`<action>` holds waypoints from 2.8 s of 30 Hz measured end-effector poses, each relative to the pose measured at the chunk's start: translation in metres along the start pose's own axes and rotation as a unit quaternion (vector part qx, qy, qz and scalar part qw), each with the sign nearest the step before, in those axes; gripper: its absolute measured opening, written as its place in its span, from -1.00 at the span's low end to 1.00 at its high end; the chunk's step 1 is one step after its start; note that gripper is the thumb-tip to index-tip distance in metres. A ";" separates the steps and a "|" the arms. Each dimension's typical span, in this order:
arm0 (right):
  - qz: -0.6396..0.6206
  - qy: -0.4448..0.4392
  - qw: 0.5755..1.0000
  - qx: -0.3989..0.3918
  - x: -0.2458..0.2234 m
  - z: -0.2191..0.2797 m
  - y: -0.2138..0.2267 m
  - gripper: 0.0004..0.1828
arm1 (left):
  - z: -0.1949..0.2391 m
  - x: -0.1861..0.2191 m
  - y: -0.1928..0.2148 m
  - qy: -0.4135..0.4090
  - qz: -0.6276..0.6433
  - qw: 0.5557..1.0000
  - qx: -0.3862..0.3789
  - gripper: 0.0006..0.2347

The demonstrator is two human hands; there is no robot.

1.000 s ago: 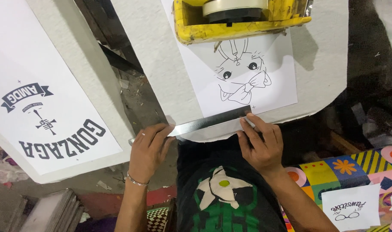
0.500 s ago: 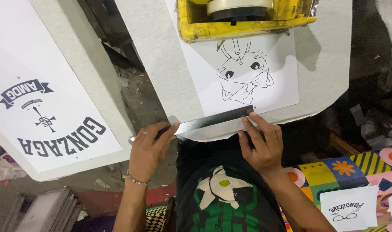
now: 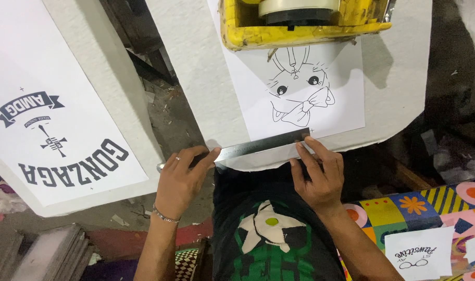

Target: The person uses a metal ruler and a utility knife to trim the edges of a white paper sheet featuring a cartoon rabbit drawing. They repeatedly reposition the ruler and cut along its edge to straighten the paper's borders.

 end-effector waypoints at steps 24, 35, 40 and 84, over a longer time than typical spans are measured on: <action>0.025 0.014 0.997 -0.073 -0.014 0.008 -0.007 -0.70 | 0.025 -0.020 -0.006 0.057 0.037 0.998 0.002 -0.71; 0.024 0.020 0.997 -0.074 -0.018 0.007 -0.010 -0.70 | 0.028 -0.022 -0.006 0.052 0.035 0.998 0.015 -0.73; 0.039 0.012 0.996 -0.083 -0.016 0.010 -0.010 -0.70 | 0.030 -0.022 -0.009 0.054 0.030 0.998 0.009 -0.71; 0.070 0.102 0.967 -0.222 0.114 -0.067 0.071 0.18 | 0.041 -0.017 0.027 0.408 -0.187 0.886 0.118 -0.62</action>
Point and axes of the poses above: each hand's wrist, its own z-axis away from the middle knuckle, its own y-axis out of the back of the hand, x = y × z, the point moved 8 cm from there along -z, towards the middle knuckle, and after that the axes turned 12 degrees about -z, right-handed, at the moved point
